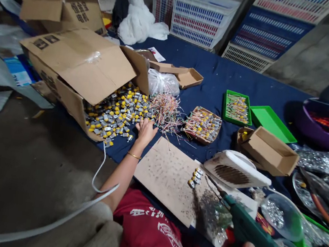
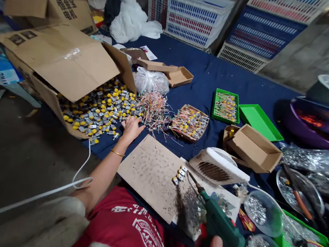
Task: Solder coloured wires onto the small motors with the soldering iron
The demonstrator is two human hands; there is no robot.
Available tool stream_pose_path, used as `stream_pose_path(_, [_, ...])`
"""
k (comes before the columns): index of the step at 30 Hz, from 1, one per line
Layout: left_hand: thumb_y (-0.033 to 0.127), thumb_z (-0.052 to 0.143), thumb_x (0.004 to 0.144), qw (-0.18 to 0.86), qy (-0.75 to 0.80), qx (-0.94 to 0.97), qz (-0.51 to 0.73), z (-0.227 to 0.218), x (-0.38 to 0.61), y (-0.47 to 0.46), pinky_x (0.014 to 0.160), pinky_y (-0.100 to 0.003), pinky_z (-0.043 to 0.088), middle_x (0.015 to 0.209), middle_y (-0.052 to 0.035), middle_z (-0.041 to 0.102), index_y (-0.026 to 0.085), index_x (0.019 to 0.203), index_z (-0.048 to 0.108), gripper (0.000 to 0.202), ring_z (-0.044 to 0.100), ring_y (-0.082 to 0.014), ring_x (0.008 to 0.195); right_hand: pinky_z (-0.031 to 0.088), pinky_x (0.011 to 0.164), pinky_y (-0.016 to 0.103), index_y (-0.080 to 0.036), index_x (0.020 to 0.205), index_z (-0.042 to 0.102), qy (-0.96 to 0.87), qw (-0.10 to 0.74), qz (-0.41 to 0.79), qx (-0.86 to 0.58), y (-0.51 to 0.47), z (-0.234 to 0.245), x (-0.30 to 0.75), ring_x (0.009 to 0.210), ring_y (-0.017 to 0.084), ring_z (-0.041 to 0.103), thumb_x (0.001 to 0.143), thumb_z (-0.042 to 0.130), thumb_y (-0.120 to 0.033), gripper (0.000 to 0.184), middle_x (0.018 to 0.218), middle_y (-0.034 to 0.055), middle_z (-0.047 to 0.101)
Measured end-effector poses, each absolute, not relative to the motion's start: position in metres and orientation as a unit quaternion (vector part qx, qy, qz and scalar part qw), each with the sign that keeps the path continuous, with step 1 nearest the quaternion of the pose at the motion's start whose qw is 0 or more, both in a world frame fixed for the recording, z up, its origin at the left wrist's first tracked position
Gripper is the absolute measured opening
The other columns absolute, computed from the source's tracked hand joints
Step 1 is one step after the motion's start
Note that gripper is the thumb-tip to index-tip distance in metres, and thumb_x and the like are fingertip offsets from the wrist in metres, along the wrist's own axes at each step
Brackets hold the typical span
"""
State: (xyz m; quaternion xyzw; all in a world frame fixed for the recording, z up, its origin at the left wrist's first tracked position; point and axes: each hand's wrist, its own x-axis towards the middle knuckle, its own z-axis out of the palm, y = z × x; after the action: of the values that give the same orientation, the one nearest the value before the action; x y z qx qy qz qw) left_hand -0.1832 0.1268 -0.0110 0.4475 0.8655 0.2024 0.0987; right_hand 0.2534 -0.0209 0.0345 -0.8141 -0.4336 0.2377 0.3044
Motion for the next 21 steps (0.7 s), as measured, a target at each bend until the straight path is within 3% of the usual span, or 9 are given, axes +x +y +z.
stream_pose_path(4, [0.029, 0.062, 0.093, 0.086, 0.860, 0.460, 0.205, -0.017, -0.182, 0.132, 0.107, -0.054, 0.032, 0.125, -0.0167, 0.061, 0.021, 0.109, 0.073, 0.021, 0.048, -0.0381, 0.129, 0.056, 0.056, 0.040, -0.012, 0.081, 0.076, -0.418, 0.313, 0.228, -0.822, -0.031, 0.034, 0.256, 0.065, 0.033, 0.070, 0.076, 0.066, -0.075, 0.065, 0.061, 0.0109, 0.070])
stream_pose_path(10, [0.017, 0.063, 0.089, 0.051, 0.842, 0.445, 0.300, -0.015, -0.189, 0.140, 0.109, -0.052, 0.031, 0.108, -0.0132, 0.071, 0.019, 0.084, 0.076, 0.014, 0.057, -0.0342, 0.120, 0.057, 0.052, 0.037, -0.008, 0.081, 0.073, -0.350, 0.368, 0.304, -0.806, -0.032, 0.043, 0.248, 0.056, 0.027, 0.066, 0.071, 0.074, -0.074, 0.067, 0.061, 0.0120, 0.070])
stream_pose_path(13, [0.019, 0.060, 0.090, 0.086, 0.810, 0.386, 0.433, -0.006, -0.196, 0.138, 0.095, -0.043, 0.045, 0.093, -0.0098, 0.073, 0.017, 0.081, 0.075, 0.017, 0.065, -0.0267, 0.098, 0.058, 0.052, 0.036, -0.009, 0.080, 0.073, -0.328, 0.391, 0.316, -0.800, -0.032, 0.046, 0.245, 0.055, 0.025, 0.066, 0.069, 0.077, -0.074, 0.066, 0.062, 0.0124, 0.070])
stream_pose_path(16, [0.025, 0.051, 0.096, 0.114, 0.719, 0.459, 0.509, -0.002, -0.186, 0.114, 0.084, -0.037, 0.048, 0.086, -0.0072, 0.073, 0.017, 0.087, 0.075, 0.027, 0.065, -0.0204, 0.083, 0.058, 0.049, 0.034, -0.009, 0.080, 0.072, -0.332, 0.418, 0.315, -0.785, -0.032, 0.046, 0.244, 0.053, 0.023, 0.065, 0.069, 0.079, -0.070, 0.063, 0.060, 0.0106, 0.070])
stream_pose_path(19, [0.029, 0.068, 0.088, 0.110, 0.660, 0.584, 0.459, -0.010, -0.156, 0.068, 0.099, -0.042, 0.040, 0.092, -0.0057, 0.075, 0.021, 0.082, 0.076, 0.013, 0.064, -0.0226, 0.096, 0.056, 0.043, 0.032, -0.009, 0.080, 0.071, -0.319, 0.459, 0.324, -0.763, -0.031, 0.047, 0.240, 0.047, 0.021, 0.062, 0.064, 0.083, -0.069, 0.063, 0.058, 0.0082, 0.068])
stream_pose_path(21, [0.027, 0.064, 0.093, 0.096, 0.605, 0.706, 0.356, -0.018, -0.136, 0.037, 0.104, -0.046, 0.034, 0.096, -0.0061, 0.076, 0.023, 0.091, 0.078, 0.014, 0.063, -0.0229, 0.099, 0.052, 0.038, 0.031, -0.010, 0.080, 0.069, -0.304, 0.492, 0.329, -0.747, -0.029, 0.050, 0.235, 0.041, 0.019, 0.059, 0.062, 0.085, -0.068, 0.063, 0.056, 0.0060, 0.067])
